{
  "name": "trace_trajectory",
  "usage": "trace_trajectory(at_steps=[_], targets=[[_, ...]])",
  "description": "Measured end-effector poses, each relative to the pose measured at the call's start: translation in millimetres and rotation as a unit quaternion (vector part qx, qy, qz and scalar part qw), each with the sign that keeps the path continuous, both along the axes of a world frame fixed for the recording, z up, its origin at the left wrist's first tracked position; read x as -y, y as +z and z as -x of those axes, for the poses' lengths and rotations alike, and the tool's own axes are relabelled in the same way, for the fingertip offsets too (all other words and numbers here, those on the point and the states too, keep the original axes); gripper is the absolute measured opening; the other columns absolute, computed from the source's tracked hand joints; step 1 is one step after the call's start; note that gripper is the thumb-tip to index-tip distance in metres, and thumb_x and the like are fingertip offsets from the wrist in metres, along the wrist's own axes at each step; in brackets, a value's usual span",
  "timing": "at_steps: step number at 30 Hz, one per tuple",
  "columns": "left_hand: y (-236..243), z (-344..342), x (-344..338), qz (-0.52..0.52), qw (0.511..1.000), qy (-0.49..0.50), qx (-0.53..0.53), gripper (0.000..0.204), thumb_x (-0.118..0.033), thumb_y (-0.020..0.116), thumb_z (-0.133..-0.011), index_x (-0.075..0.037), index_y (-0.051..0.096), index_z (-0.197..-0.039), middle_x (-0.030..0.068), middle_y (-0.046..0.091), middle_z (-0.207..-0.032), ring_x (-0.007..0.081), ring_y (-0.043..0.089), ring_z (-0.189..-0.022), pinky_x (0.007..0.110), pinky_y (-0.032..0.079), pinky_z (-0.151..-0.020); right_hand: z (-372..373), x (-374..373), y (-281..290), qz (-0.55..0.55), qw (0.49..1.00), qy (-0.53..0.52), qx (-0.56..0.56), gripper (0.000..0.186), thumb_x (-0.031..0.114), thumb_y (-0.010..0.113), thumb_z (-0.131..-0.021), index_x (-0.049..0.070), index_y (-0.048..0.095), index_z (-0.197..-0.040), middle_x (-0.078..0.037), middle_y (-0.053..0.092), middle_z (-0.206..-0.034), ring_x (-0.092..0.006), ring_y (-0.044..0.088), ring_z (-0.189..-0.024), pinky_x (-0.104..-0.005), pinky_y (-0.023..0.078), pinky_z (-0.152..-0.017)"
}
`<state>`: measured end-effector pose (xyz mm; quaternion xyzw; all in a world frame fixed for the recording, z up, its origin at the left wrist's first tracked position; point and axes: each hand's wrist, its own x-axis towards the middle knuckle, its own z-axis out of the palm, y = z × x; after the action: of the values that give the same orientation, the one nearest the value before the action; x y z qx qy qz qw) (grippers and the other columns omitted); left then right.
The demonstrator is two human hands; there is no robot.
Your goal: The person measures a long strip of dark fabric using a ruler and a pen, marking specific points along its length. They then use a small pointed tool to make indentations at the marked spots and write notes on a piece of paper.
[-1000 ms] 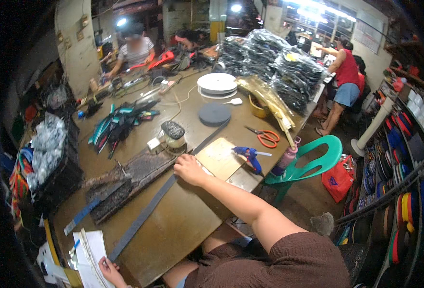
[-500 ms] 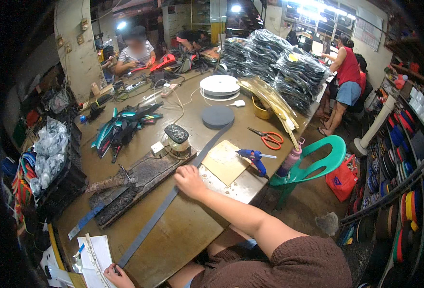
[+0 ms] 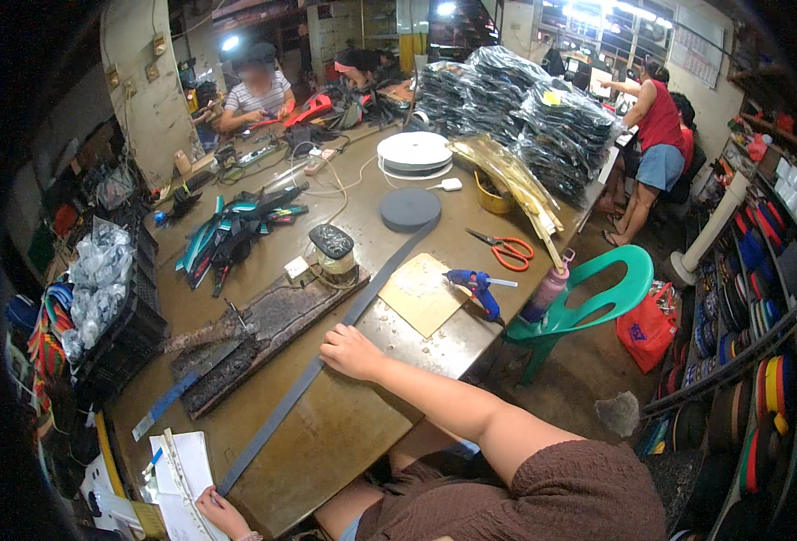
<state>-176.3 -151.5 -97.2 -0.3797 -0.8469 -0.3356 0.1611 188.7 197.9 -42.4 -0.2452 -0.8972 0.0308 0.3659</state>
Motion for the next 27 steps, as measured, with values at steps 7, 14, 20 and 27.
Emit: trace_trajectory(at_steps=[7, 14, 20, 27], targets=[[156, -123, -66, -0.161, 0.923, -0.273, 0.218, 0.015, -0.018, 0.062, -0.095, -0.004, 0.062, -0.100, 0.0073, 0.050, -0.103, 0.0138, 0.053, -0.084, 0.028, 0.045, -0.071, 1, -2, -3, 0.033, 0.999, -0.004, 0.030, 0.013, 0.020, 0.066, -0.086, 0.008, 0.060, -0.088, -0.008, 0.054, -0.093, -0.0271, 0.051, -0.095, -0.0390, 0.043, -0.081], [312, -278, -101, 0.016, 0.245, -0.803, 0.543, 0.041, -0.038, 0.074, -0.086, -0.001, 0.067, -0.100, 0.0137, 0.059, -0.098, 0.0267, 0.057, -0.091, 0.036, 0.046, -0.079, 1, 1, -4, 0.033, 0.999, -0.018, 0.020, 0.012, 0.018, 0.066, -0.085, 0.008, 0.060, -0.087, -0.008, 0.054, -0.092, -0.0273, 0.051, -0.093, -0.0395, 0.043, -0.080], [303, -340, -92, -0.024, -0.064, -0.800, 0.597, 0.050, -0.045, 0.074, -0.084, -0.002, 0.059, -0.105, 0.0137, 0.049, -0.108, 0.0228, 0.052, -0.095, 0.034, 0.046, -0.084, 2, 0, -4, 0.025, 1.000, -0.014, 0.012, 0.012, 0.018, 0.066, -0.085, 0.009, 0.059, -0.087, -0.008, 0.054, -0.091, -0.0273, 0.051, -0.093, -0.0395, 0.043, -0.079], [298, -341, -94, -0.066, -0.035, -0.814, 0.576, 0.046, -0.045, 0.073, -0.086, -0.005, 0.058, -0.103, 0.0163, 0.040, -0.119, 0.0231, 0.049, -0.097, 0.037, 0.044, -0.089, 1, 0, -3, 0.024, 1.000, -0.010, 0.006, 0.014, 0.018, 0.067, -0.083, 0.008, 0.058, -0.089, -0.008, 0.054, -0.093, -0.0280, 0.052, -0.093, -0.0397, 0.043, -0.079]])
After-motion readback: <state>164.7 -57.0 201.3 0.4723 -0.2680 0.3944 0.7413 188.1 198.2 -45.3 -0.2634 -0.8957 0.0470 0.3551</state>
